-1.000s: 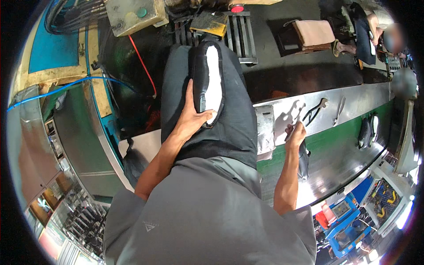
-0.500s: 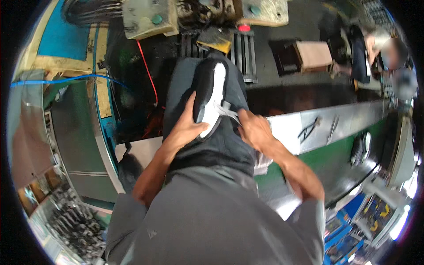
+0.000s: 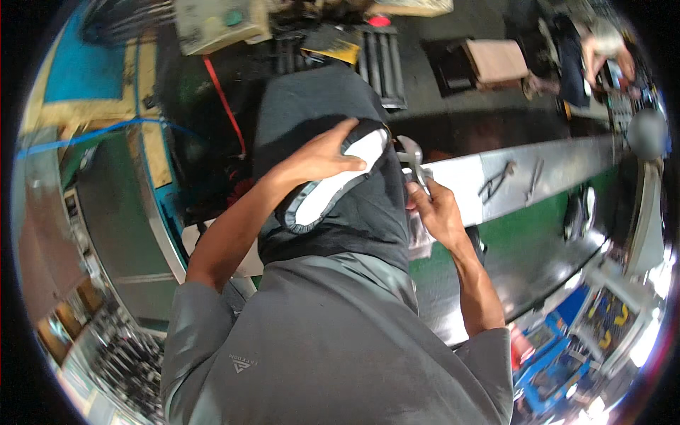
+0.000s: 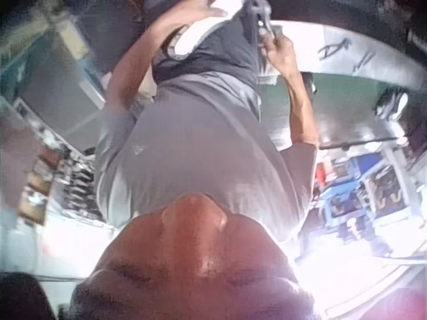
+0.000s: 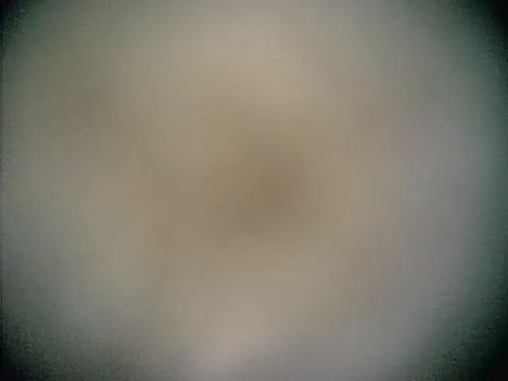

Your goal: The recorder uses a lasting machine and hand tools to shape and attach the upper part of the shoe to the sole assembly.

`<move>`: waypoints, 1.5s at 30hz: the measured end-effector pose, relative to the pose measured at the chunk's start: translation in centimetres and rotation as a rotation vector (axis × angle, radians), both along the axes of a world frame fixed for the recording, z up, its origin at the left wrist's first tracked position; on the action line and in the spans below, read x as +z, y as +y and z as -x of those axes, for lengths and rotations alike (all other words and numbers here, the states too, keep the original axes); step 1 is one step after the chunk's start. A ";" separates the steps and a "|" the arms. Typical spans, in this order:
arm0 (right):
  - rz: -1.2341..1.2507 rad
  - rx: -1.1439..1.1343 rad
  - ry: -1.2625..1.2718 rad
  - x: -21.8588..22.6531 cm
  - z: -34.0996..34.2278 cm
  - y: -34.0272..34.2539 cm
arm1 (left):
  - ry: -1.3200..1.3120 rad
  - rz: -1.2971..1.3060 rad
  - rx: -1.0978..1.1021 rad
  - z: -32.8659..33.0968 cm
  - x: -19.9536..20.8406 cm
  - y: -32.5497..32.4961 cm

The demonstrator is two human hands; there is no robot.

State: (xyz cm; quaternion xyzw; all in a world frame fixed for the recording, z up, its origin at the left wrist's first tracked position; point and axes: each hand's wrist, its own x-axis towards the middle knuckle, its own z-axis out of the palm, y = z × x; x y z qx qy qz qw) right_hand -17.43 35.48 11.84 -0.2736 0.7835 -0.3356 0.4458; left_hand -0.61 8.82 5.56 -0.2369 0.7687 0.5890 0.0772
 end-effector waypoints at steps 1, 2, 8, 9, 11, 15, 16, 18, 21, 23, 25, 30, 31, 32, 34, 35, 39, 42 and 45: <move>-0.048 0.042 -0.057 0.7 -0.2 0.6 | 0.010 -0.112 -0.002 -0.6 2.1 0.3; -0.028 0.087 -0.048 1.4 -0.6 1.3 | -0.087 -0.100 -0.061 -0.8 5.2 0.5; -0.011 0.398 0.087 3.7 -1.8 -0.5 | -0.032 0.016 -0.052 -4.7 5.2 2.3; -0.036 0.462 0.093 4.0 -1.8 -1.2 | 0.021 0.002 -0.030 -4.8 5.1 2.2; -0.049 0.478 0.075 3.9 -2.0 -2.1 | 0.004 -0.006 -0.004 -4.8 4.9 2.2; 0.057 0.494 0.230 3.5 -3.0 -2.4 | -0.052 -0.030 0.111 -4.8 5.2 3.0; 0.081 0.489 0.295 3.8 -3.3 -2.6 | -0.049 -0.033 0.116 -4.8 5.2 3.2; 0.069 0.519 0.341 4.0 -3.3 -3.2 | -0.016 0.077 0.125 -4.6 5.2 3.5; 0.037 0.565 0.347 3.5 -3.0 -3.6 | 0.001 0.094 0.156 -4.5 4.6 3.6; 0.015 0.583 0.310 3.3 -2.9 -3.8 | 0.031 0.105 0.153 -4.7 4.1 3.5; 0.091 0.563 0.416 3.5 -3.1 -4.0 | 0.058 0.113 0.148 -4.8 3.8 3.5; 0.084 0.634 0.600 3.5 -2.7 -4.4 | 0.060 0.232 0.180 -4.4 3.6 3.7; 0.103 0.640 0.623 3.6 -2.3 -4.6 | 0.062 0.237 0.179 -4.3 3.8 3.7; 0.107 0.637 0.626 3.9 -1.7 -4.8 | 0.056 0.368 0.179 -4.1 3.9 3.6; 0.099 0.638 0.494 4.7 -0.5 -4.6 | 0.110 0.549 0.219 -3.6 4.5 3.5; 0.098 0.625 0.503 4.7 -0.1 -4.3 | 0.122 0.552 0.209 -3.1 4.9 3.3; 0.008 0.659 0.460 2.6 1.7 -1.1 | 0.047 0.735 -0.041 -0.5 7.3 2.8; -0.084 0.677 0.427 1.9 0.1 -2.9 | -0.036 0.837 -0.155 -1.3 7.3 2.0; -0.075 0.601 0.467 1.6 -1.2 -3.4 | -0.164 0.827 -0.265 -1.1 7.1 0.8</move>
